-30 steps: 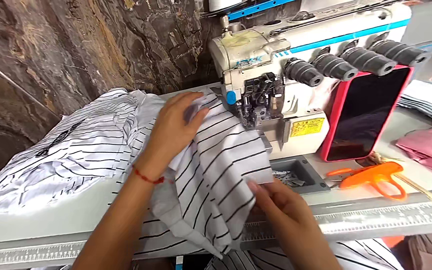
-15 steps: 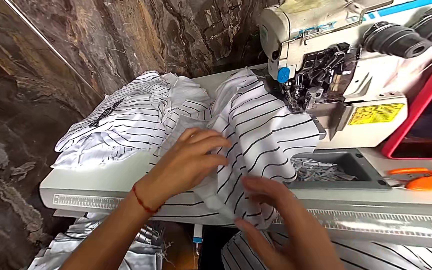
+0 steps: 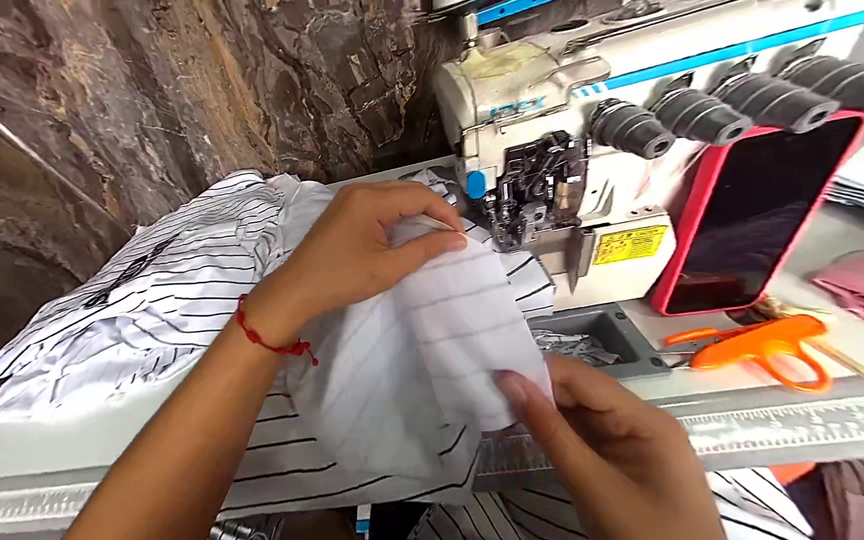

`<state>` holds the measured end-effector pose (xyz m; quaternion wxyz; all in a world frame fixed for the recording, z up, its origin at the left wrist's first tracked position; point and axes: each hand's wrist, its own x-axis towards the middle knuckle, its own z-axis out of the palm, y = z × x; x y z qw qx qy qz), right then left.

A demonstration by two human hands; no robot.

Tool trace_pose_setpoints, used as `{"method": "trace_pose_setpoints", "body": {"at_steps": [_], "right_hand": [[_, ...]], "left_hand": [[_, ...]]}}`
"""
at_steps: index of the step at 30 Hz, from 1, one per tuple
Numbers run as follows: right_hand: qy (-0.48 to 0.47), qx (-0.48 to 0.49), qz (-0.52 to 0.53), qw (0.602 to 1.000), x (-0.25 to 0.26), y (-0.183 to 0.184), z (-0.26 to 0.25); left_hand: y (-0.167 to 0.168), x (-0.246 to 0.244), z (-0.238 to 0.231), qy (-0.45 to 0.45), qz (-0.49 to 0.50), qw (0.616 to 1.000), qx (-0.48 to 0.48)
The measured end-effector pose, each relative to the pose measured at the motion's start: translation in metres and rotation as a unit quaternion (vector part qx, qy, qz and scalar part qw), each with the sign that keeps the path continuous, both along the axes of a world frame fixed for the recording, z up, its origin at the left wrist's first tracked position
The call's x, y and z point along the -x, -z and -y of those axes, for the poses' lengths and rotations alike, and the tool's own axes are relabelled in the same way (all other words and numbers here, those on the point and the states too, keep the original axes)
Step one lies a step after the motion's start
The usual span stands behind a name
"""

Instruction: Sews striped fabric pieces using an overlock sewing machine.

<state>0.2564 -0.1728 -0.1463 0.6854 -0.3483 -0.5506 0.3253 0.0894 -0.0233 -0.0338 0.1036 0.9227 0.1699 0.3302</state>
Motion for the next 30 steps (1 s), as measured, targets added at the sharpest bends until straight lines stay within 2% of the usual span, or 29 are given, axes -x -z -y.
{"method": "trace_pose_setpoints", "body": {"at_steps": [2, 6, 8, 11, 19, 24, 30], "right_hand": [[0.046, -0.015, 0.006, 0.999, -0.014, 0.003, -0.008], [0.193, -0.017, 0.082, 0.978, -0.032, 0.023, -0.027], [0.217, 0.001, 0.109, 0.97, -0.037, 0.032, -0.033], [0.187, 0.026, 0.098, 0.977, -0.041, 0.037, -0.037], [0.104, -0.034, 0.064, 0.992, -0.046, 0.041, -0.025], [0.036, 0.017, 0.006, 0.999, -0.044, 0.04, 0.0], [0.014, 0.048, -0.06, 0.997, -0.041, 0.044, 0.006]], "left_hand": [[0.002, -0.01, -0.004, -0.013, 0.011, 1.0, 0.001], [0.013, -0.029, -0.001, -0.078, 0.021, 0.997, -0.008], [0.019, -0.033, 0.001, -0.117, -0.008, 0.993, -0.006], [0.032, -0.032, -0.005, -0.148, -0.035, 0.988, 0.011], [0.039, -0.026, -0.007, -0.134, -0.062, 0.989, -0.016], [0.039, -0.022, -0.001, -0.093, -0.091, 0.987, -0.099], [0.035, -0.027, 0.003, -0.086, -0.121, 0.972, -0.183]]}}
